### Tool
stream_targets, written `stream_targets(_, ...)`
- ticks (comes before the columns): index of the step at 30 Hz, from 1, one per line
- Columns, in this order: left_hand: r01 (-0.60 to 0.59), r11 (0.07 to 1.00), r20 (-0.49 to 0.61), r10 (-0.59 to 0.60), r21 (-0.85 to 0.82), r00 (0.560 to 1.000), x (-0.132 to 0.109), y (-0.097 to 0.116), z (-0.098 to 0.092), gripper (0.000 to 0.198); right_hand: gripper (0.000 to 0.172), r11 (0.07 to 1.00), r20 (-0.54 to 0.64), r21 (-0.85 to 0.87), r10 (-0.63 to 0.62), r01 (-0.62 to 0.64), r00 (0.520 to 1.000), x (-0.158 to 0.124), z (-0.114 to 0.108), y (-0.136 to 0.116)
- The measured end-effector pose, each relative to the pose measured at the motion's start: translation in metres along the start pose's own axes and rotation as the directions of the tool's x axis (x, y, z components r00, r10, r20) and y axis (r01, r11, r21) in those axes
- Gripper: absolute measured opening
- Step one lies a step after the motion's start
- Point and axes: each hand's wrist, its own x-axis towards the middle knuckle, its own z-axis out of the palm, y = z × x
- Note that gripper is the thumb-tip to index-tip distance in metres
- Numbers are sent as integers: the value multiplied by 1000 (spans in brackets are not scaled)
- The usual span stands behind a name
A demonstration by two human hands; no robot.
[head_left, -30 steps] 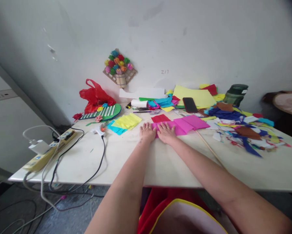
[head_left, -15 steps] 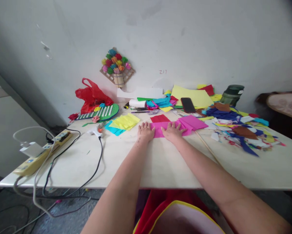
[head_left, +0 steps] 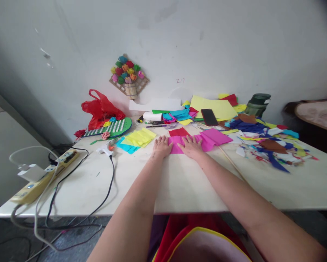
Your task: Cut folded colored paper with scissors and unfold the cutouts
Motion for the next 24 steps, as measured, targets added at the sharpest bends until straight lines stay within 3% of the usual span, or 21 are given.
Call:
stream_targets(8,-27,999,-13,26,-20,1000,0,-3,-1,66,70,998,25,4,58,-58,998,1,0,0)
stream_targets(14,176,984,-99,-172,25,980,7,-10,-5,71,71,998,22,6,57,-57,998,2,3,0)
stream_targets(16,166,984,-151,-155,61,976,10,-7,-7,71,71,998,19,9,61,-62,998,2,3,0)
stream_targets(19,60,994,-220,-39,93,975,15,1,-9,67,70,998,8,10,61,-61,998,2,4,-1)
stream_targets(21,-17,995,-193,37,102,980,19,6,-10,65,69,998,0,9,61,-61,998,2,4,-1)
stream_targets(24,11,997,-50,-8,71,999,26,6,-10,64,68,998,-3,11,62,-62,998,1,4,-1)
